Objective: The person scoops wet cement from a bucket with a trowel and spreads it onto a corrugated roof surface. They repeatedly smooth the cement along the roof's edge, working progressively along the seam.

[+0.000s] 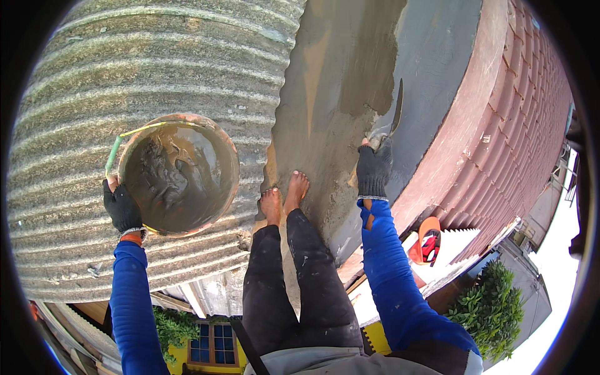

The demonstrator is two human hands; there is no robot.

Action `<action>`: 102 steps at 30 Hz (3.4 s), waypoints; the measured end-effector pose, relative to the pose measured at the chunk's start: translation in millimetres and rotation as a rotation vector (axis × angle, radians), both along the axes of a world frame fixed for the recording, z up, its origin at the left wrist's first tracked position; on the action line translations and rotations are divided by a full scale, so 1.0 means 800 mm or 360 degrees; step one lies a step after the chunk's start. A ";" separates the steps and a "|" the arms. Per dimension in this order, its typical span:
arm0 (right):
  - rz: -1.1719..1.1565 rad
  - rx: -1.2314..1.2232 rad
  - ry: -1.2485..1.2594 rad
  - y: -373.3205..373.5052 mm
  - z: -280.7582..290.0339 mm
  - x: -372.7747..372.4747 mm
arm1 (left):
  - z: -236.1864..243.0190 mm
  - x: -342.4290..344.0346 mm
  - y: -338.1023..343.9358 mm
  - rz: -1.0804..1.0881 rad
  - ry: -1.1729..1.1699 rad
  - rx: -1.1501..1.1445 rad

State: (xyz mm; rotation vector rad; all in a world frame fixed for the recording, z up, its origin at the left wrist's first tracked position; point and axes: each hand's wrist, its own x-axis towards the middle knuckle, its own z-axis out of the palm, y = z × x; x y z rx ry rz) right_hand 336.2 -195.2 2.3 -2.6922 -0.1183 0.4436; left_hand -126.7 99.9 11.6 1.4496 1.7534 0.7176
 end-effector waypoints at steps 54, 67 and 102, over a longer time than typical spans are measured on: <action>0.2648 -0.0019 0.0420 0.167 0.041 -0.274 | 0.045 0.034 -0.005 -0.0034 0.0383 -0.0008; 0.1511 0.0153 0.2077 0.080 -0.007 -0.251 | 0.038 0.032 -0.001 -0.0048 0.0284 -0.0054; 0.0621 0.0965 0.1366 0.061 -0.117 -0.014 | 0.021 0.002 -0.001 0.0068 0.0073 -0.0124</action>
